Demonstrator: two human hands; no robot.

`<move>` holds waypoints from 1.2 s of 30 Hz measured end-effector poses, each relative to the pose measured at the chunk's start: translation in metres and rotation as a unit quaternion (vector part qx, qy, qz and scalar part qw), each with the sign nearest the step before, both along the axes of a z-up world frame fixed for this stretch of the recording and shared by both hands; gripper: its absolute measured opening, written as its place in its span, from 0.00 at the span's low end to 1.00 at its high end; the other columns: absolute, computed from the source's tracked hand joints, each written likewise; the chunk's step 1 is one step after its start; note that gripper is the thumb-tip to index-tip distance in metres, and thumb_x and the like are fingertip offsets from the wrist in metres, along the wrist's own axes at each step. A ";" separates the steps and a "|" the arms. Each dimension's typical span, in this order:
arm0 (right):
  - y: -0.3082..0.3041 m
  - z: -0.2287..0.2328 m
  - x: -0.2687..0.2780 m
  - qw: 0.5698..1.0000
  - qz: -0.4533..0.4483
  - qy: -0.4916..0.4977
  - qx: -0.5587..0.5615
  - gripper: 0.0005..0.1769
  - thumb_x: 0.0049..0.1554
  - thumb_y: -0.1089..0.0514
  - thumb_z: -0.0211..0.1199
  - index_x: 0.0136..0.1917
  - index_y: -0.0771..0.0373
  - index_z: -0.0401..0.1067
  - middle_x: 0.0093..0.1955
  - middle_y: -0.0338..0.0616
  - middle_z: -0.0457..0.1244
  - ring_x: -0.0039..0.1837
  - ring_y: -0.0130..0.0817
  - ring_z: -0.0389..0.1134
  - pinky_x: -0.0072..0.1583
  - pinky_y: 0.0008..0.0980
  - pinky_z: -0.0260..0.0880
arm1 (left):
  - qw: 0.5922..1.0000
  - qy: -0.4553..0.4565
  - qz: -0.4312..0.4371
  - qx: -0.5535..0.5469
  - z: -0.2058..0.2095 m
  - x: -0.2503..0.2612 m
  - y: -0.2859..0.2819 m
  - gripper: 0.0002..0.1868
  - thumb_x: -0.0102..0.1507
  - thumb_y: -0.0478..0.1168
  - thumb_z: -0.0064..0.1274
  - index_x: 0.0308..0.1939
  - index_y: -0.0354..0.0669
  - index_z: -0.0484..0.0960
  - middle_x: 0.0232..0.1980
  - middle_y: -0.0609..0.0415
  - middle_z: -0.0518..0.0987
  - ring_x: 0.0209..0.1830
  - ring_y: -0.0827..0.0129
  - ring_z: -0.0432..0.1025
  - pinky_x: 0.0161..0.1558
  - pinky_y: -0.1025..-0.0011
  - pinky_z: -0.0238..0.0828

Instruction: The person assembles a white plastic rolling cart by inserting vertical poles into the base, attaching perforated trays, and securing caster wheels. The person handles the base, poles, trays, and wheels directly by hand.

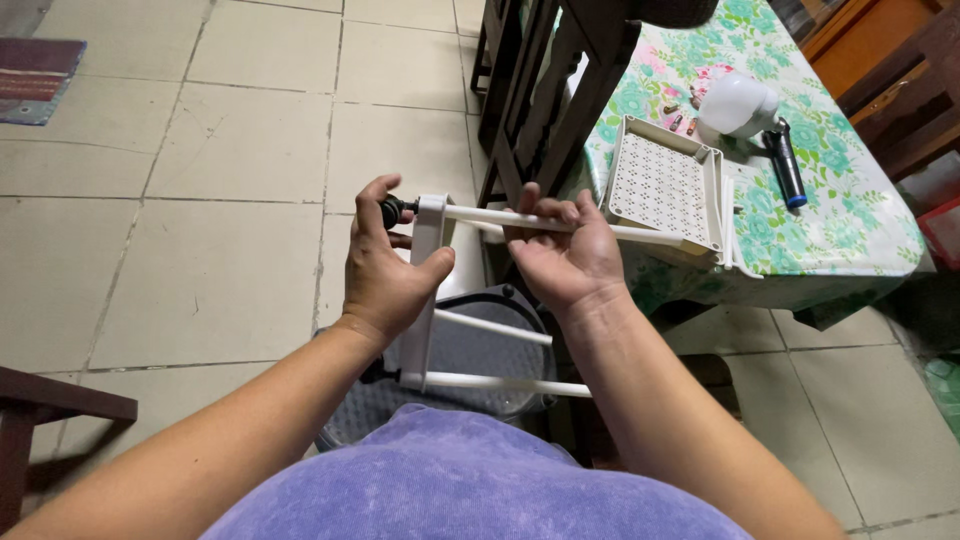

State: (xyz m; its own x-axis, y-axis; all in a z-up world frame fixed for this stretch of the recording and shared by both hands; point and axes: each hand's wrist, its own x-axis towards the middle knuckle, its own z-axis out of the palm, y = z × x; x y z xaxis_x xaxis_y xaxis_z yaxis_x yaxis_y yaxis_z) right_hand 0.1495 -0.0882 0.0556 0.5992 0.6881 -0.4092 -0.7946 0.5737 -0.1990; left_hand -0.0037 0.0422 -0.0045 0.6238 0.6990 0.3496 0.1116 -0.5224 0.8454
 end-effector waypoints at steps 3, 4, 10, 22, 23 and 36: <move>0.002 -0.006 0.008 0.998 -0.047 0.031 -0.027 0.34 0.68 0.38 0.41 0.25 0.55 0.49 0.25 0.39 0.47 0.41 0.35 0.61 0.70 0.54 0.60 | 0.994 -0.088 -0.004 0.058 0.003 -0.005 -0.007 0.63 0.52 0.44 0.70 0.80 0.47 0.41 0.72 0.34 0.59 0.62 0.55 0.66 0.49 0.65 0.78; 0.002 -0.009 0.008 0.998 -0.044 0.030 -0.038 0.34 0.68 0.38 0.41 0.25 0.55 0.49 0.25 0.38 0.46 0.40 0.35 0.60 0.70 0.52 0.60 | 0.997 -0.072 -0.004 0.023 0.005 -0.006 -0.008 0.65 0.51 0.45 0.71 0.80 0.48 0.39 0.70 0.35 0.61 0.58 0.56 0.68 0.49 0.65 0.78; -0.003 -0.008 0.002 1.000 -0.016 0.010 -0.024 0.34 0.69 0.38 0.38 0.25 0.54 0.46 0.24 0.37 0.43 0.32 0.32 0.52 0.61 0.41 0.64 | 0.998 -0.065 -0.023 -0.012 0.017 -0.016 -0.006 0.58 0.52 0.51 0.72 0.78 0.47 0.50 0.51 0.47 0.81 0.49 0.64 0.80 0.56 0.68 0.78; 0.003 0.018 -0.022 0.969 -0.008 -0.233 0.082 0.35 0.70 0.39 0.38 0.25 0.53 0.44 0.24 0.35 0.40 0.30 0.31 0.43 0.47 0.38 0.62 | 0.993 -0.037 -0.030 -0.106 0.042 -0.033 -0.013 0.38 0.52 0.52 0.69 0.59 0.47 0.66 0.40 0.54 0.80 0.40 0.70 0.79 0.42 0.69 0.81; 0.004 0.019 -0.023 0.969 -0.008 -0.232 0.084 0.35 0.71 0.39 0.39 0.25 0.53 0.44 0.24 0.35 0.40 0.30 0.31 0.43 0.47 0.38 0.62 | 0.990 -0.041 -0.044 -0.129 0.042 -0.035 -0.012 0.36 0.52 0.52 0.68 0.58 0.47 0.67 0.40 0.56 0.81 0.39 0.72 0.79 0.41 0.69 0.80; -0.003 0.044 -0.033 0.986 -0.073 -0.144 -0.042 0.32 0.70 0.41 0.40 0.26 0.53 0.45 0.24 0.33 0.39 0.28 0.29 0.42 0.42 0.33 0.59 | 0.910 -0.005 -0.388 -0.143 0.064 -0.032 0.054 0.21 0.65 0.51 0.49 0.57 0.43 0.81 0.54 0.47 0.81 0.52 0.69 0.75 0.57 0.70 0.75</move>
